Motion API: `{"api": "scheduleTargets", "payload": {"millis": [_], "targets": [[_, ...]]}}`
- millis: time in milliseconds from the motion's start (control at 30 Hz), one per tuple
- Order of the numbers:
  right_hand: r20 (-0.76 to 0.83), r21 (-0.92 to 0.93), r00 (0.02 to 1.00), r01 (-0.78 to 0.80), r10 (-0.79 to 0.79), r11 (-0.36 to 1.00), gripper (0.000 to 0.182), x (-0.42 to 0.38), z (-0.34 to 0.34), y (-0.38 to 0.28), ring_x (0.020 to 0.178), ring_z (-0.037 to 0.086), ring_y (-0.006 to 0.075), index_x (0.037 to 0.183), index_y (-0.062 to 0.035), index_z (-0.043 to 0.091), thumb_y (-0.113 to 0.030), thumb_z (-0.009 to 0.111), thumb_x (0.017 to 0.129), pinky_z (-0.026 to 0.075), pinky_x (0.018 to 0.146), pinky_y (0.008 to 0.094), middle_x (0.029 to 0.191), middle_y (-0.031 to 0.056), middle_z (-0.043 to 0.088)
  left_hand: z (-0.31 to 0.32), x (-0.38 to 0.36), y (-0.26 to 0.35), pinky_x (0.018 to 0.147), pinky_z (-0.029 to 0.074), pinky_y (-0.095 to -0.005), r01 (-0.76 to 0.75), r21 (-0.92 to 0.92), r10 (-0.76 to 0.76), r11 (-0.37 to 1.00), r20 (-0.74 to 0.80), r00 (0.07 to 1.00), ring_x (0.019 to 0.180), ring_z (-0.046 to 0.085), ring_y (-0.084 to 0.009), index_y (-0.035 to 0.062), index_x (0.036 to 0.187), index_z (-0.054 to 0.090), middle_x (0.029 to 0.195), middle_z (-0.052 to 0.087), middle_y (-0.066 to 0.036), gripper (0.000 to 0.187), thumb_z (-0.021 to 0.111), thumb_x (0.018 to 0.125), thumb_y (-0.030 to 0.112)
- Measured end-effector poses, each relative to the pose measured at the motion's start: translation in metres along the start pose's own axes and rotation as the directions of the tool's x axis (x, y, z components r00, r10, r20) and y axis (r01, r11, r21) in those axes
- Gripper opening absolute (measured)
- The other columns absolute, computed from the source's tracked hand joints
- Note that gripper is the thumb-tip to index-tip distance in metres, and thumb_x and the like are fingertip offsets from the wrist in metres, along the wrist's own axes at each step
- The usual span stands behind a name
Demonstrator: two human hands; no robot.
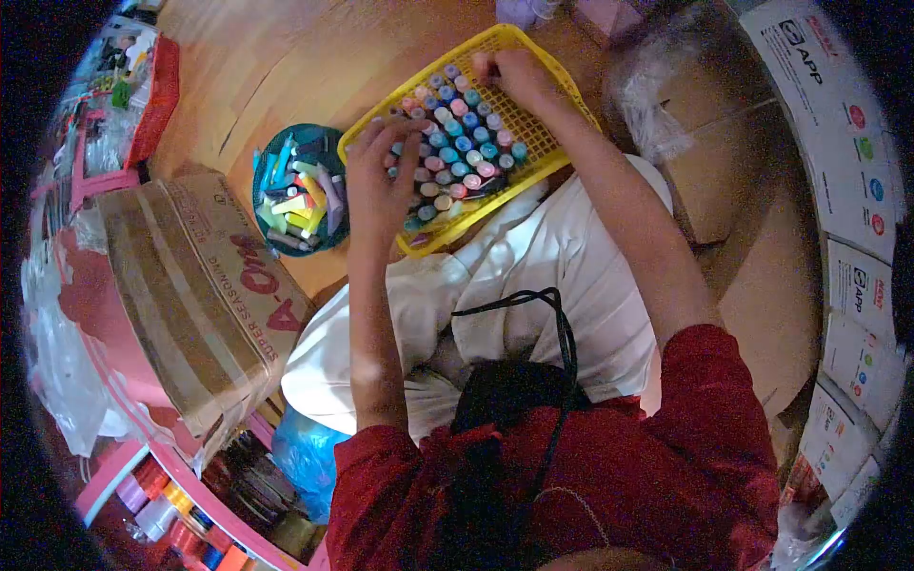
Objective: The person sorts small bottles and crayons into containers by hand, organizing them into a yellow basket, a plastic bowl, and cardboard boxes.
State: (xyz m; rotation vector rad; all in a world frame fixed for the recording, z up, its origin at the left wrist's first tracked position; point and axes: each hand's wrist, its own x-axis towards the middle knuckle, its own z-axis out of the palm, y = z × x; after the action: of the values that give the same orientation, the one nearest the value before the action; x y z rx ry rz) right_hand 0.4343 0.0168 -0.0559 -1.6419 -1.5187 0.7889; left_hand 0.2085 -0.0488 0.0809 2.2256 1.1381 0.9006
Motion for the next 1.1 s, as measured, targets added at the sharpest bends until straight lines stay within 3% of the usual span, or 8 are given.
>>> {"api": "scheduleTargets", "payload": {"millis": [100,300,400,600,667,833,1033,1100], "targets": [[-0.015,-0.345,0.996,0.079,-0.09,0.935,0.016,0.007,0.013,0.005,0.077,0.061,0.0293,0.084,-0.0049,0.063,-0.015,0.062,0.071,0.046,0.072,0.0392,0.079,0.0166,0.062,0.001,0.001,-0.005,0.074,0.042,-0.0341,0.009,-0.009,-0.009,1.0,-0.007,1.0,0.082,0.056,-0.0267,0.0044,0.088,0.063,0.086,0.059,-0.011,0.012,0.055,0.078,0.005],[-0.067,-0.23,0.994,0.069,-0.087,0.971,0.017,0.01,0.025,0.02,0.08,0.061,0.0311,0.085,-0.0026,0.062,-0.016,0.061,0.074,0.046,0.073,0.0402,0.082,0.0162,0.063,0.002,-0.001,-0.002,0.075,0.042,-0.0346,0.059,-0.041,-0.06,0.997,-0.022,0.998,0.084,0.056,-0.0263,0.005,0.087,0.062,0.087,0.06,-0.011,0.012,0.056,0.078,0.005],[0.022,0.224,1.0,-0.025,0.021,0.974,0.02,-0.003,0.006,-0.01,0.081,0.061,0.0294,0.086,-0.0022,0.062,-0.019,0.061,0.076,0.046,0.074,0.0388,0.083,0.0148,0.063,-0.002,-0.007,-0.01,0.074,0.043,-0.0338,-0.007,0.054,0.01,0.999,-0.067,0.998,0.082,0.057,-0.0263,0.0047,0.088,0.062,0.087,0.061,-0.011,0.013,0.057,0.077,0.004],[0.039,-0.252,0.988,0.155,-0.15,0.955,0.032,0.003,-0.007,0.008,0.088,0.06,0.0252,0.094,-0.0013,0.06,-0.028,0.06,0.077,0.046,0.079,0.0372,0.092,0.0142,0.063,-0.047,-0.031,-0.06,0.071,0.044,-0.0306,0.219,0.068,-0.207,0.973,-0.15,0.967,0.08,0.059,-0.0225,0.0035,0.091,0.063,0.086,0.062,-0.011,0.014,0.056,0.079,0.007],[0.007,-0.417,0.999,0.045,-0.046,0.908,0.034,0.016,-0.008,0.049,0.082,0.062,0.0243,0.103,-0.0032,0.06,-0.026,0.061,0.078,0.047,0.075,0.0332,0.09,0.013,0.064,-0.073,-0.034,-0.093,0.067,0.044,-0.0277,0.223,-0.031,-0.225,0.974,-0.213,0.951,0.075,0.06,-0.0192,0.0028,0.093,0.063,0.084,0.063,-0.011,0.015,0.056,0.081,0.009],[0.027,-0.341,0.999,0.039,-0.032,0.939,0.036,-0.008,-0.047,-0.018,0.079,0.062,0.0229,0.107,-0.0057,0.059,-0.031,0.059,0.081,0.048,0.072,0.0319,0.089,0.0134,0.064,-0.136,-0.025,-0.183,0.068,0.048,-0.0363,0.494,0.471,-0.455,0.73,-0.204,0.867,0.076,0.062,-0.0286,0.0087,0.095,0.063,0.083,0.063,-0.016,0.018,0.055,0.08,0.014],[-0.031,-0.4,0.999,0.011,-0.025,0.916,0.036,-0.011,-0.056,-0.038,0.078,0.063,0.0223,0.106,-0.007,0.06,-0.033,0.058,0.082,0.048,0.072,0.0314,0.087,0.0133,0.064,-0.128,-0.007,-0.26,0.076,0.046,-0.0417,0.275,0.558,-0.314,0.783,-0.026,0.949,0.082,0.06,-0.0331,0.012,0.098,0.063,0.087,0.062,-0.016,0.022,0.052,0.078,0.013],[-0.05,-0.41,0.999,0.0,-0.023,0.912,0.035,-0.01,-0.056,-0.037,0.079,0.063,0.0222,0.105,-0.007,0.061,-0.033,0.058,0.082,0.048,0.072,0.0311,0.088,0.0136,0.064,-0.121,0.003,-0.258,0.077,0.046,-0.0404,0.279,0.665,-0.415,0.693,0.052,0.908,0.087,0.058,-0.0307,0.0139,0.1,0.062,0.091,0.062,-0.014,0.025,0.054,0.076,0.011]]}}
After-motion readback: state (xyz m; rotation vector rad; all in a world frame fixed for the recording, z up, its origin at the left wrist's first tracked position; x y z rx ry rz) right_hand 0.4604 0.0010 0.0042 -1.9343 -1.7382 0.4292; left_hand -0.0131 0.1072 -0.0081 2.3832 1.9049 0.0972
